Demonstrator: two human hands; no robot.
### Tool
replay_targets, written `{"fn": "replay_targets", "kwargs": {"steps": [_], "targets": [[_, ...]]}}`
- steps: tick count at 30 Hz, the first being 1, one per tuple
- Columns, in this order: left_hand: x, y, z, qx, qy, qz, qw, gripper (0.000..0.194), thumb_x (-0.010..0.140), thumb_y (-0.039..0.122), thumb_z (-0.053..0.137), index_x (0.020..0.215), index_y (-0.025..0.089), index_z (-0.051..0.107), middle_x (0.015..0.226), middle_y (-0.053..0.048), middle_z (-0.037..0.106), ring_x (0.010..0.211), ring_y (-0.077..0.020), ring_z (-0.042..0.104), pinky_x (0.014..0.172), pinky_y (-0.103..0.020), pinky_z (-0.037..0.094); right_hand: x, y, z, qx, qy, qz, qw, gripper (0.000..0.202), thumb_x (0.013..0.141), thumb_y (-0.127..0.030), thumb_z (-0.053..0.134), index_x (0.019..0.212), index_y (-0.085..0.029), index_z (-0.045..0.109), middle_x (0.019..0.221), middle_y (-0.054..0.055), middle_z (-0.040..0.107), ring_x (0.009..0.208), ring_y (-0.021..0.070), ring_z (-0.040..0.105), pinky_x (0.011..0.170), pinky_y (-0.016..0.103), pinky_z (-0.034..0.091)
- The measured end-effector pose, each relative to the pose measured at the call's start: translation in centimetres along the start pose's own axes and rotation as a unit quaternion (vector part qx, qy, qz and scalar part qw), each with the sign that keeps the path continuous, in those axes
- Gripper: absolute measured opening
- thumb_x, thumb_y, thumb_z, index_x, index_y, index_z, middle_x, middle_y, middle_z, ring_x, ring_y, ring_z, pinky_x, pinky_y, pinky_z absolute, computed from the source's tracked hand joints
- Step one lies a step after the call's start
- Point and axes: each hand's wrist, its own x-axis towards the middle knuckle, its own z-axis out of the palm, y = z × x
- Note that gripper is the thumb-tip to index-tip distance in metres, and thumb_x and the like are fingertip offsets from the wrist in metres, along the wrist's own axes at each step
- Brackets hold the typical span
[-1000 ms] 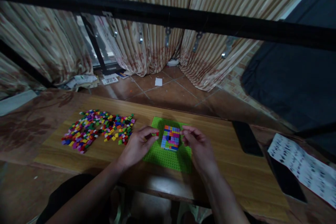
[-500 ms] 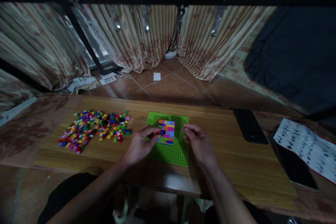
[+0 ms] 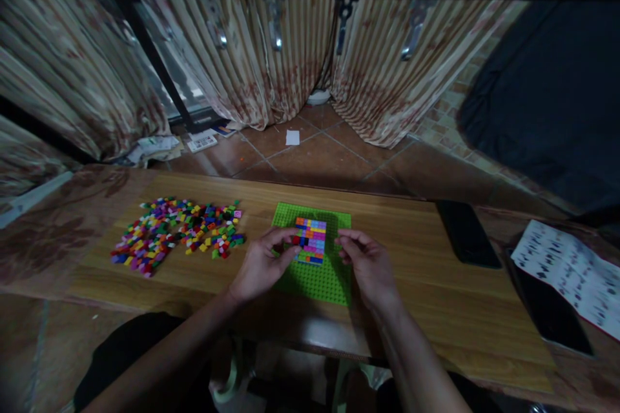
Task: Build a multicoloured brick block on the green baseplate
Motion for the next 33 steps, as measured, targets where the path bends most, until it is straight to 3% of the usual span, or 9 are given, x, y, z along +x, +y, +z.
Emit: {"fn": "replay_targets", "kwargs": {"steps": [6, 19, 28, 33], "targets": [[0.3, -1.0, 0.3, -0.057, 0.048, -0.1, 0.992, 0.026, 0.087, 0.022, 0.051, 0.105, 0.017, 0.068, 0.092, -0.005, 0.07, 0.079, -0.015, 0.063, 0.071, -0.026, 0.05, -0.1, -0.1, 0.0, -0.008, 0.0, 0.0, 1.0, 0.036, 0.061, -0.048, 0.079, 0.086, -0.023, 0.072, 0.079, 0.002, 0.07, 0.062, 0.0118, 0.054, 0.057, 0.026, 0.041], [0.8, -1.4, 0.3, -0.159, 0.02, -0.185, 0.97, 0.022, 0.077, 0.022, 0.06, 0.095, 0.013, 0.071, 0.082, -0.003, 0.07, 0.069, -0.0127, 0.06, 0.062, -0.022, 0.046, -0.2, -0.1, 0.1, -0.027, -0.008, -0.005, 1.0, 0.034, 0.064, -0.048, 0.078, 0.086, -0.023, 0.072, 0.08, 0.002, 0.07, 0.063, 0.0123, 0.055, 0.059, 0.026, 0.042], [0.9, -1.4, 0.3, -0.208, -0.017, -0.187, 0.96, 0.024, 0.066, 0.008, 0.061, 0.088, 0.014, 0.071, 0.075, -0.001, 0.067, 0.07, -0.0117, 0.06, 0.068, -0.022, 0.048, 0.0, 0.3, 0.3, -0.035, -0.016, -0.005, 0.999, 0.034, 0.066, -0.047, 0.076, 0.089, -0.022, 0.072, 0.082, 0.004, 0.07, 0.064, 0.0135, 0.055, 0.058, 0.027, 0.042], [0.8, -1.4, 0.5, -0.211, -0.03, -0.174, 0.961, 0.019, 0.068, 0.007, 0.06, 0.083, 0.014, 0.07, 0.075, -0.001, 0.067, 0.07, -0.0119, 0.06, 0.07, -0.023, 0.048, 0.2, 0.6, 0.5, -0.045, -0.014, -0.007, 0.999, 0.033, 0.066, -0.047, 0.076, 0.087, -0.023, 0.073, 0.081, 0.003, 0.07, 0.064, 0.013, 0.056, 0.059, 0.027, 0.042]]}}
